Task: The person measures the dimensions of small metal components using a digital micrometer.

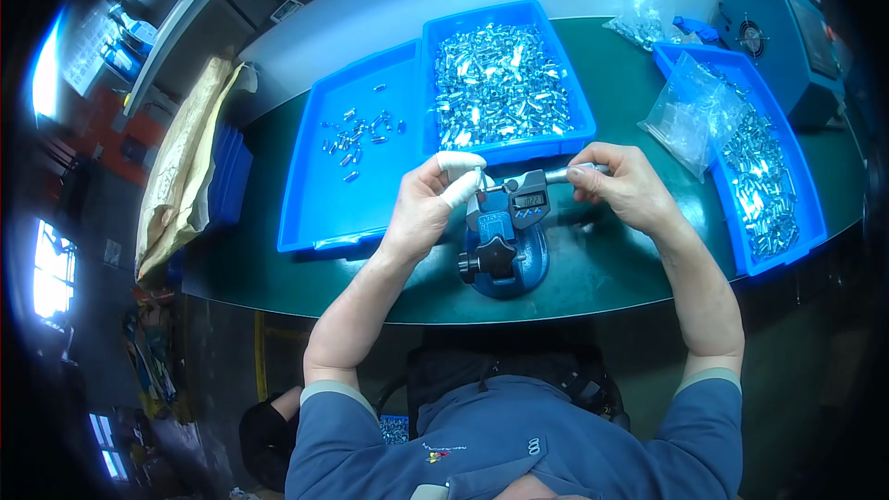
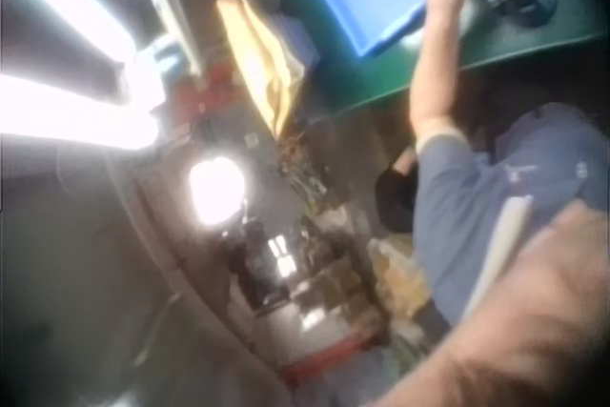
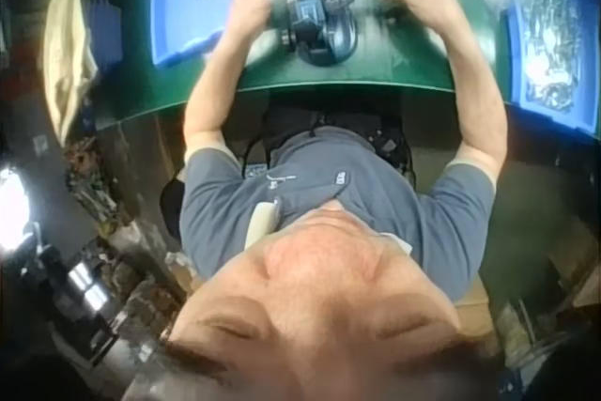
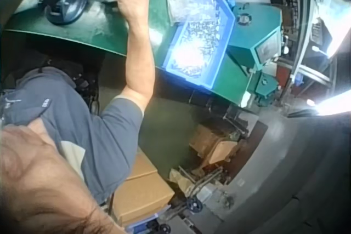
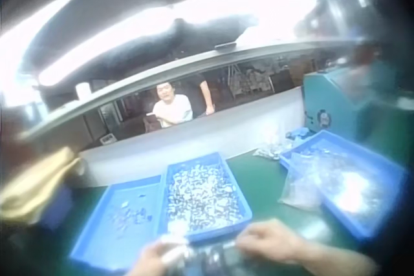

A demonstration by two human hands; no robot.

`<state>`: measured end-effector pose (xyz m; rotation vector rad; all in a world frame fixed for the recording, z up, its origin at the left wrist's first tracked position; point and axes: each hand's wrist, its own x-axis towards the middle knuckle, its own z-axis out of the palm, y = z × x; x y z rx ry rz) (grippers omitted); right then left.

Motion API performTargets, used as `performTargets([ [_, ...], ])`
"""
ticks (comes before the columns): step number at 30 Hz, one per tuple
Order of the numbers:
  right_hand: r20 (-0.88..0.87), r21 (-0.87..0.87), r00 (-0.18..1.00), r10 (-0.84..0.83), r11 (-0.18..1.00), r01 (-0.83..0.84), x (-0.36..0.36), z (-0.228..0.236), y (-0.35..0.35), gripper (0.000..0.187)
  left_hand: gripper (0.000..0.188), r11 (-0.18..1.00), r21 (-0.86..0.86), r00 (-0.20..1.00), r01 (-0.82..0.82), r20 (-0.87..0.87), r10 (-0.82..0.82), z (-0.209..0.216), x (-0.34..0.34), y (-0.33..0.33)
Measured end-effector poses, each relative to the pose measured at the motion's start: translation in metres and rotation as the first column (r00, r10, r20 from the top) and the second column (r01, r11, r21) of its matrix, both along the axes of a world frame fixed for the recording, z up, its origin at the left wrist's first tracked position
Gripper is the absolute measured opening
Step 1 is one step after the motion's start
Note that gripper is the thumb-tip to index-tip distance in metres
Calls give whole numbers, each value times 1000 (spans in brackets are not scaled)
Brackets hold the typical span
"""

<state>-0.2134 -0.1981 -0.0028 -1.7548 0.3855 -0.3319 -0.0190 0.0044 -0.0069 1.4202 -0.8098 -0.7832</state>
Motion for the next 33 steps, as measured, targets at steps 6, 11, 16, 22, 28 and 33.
performTargets([
  [6, -2, 5, 1000, -21, 1000, 21, -1, 0, 1, 32, 19, 1000, -17, 1000, 5, 25, -4, 0, -5, -1],
  [11, -26, -19, 1000, -15, 1000, 15, 0, 1, -3, 31, 22, 999, -36, 999, 22, 28, -21, -3, -2, -2],
  [16, -21, -6, 1000, -12, 1000, 12, 3, 7, 1, 25, 26, 998, -30, 998, 53, -30, -54, -1, 0, 2],
  [22, -2, -22, 1000, -6, 1000, 6, 2, 0, -3, 15, 26, 991, -115, 996, 66, -51, -72, -9, 0, 3],
  [28, -10, -28, 1000, -22, 999, 22, 0, 3, -1, 16, 25, 992, -106, 996, 63, -49, -68, -13, -2, 5],
  [33, -16, 25, 1000, -23, 999, 24, 0, -1, -3, 15, 27, 991, -120, 998, 63, -15, -65, -18, -3, 2],
])
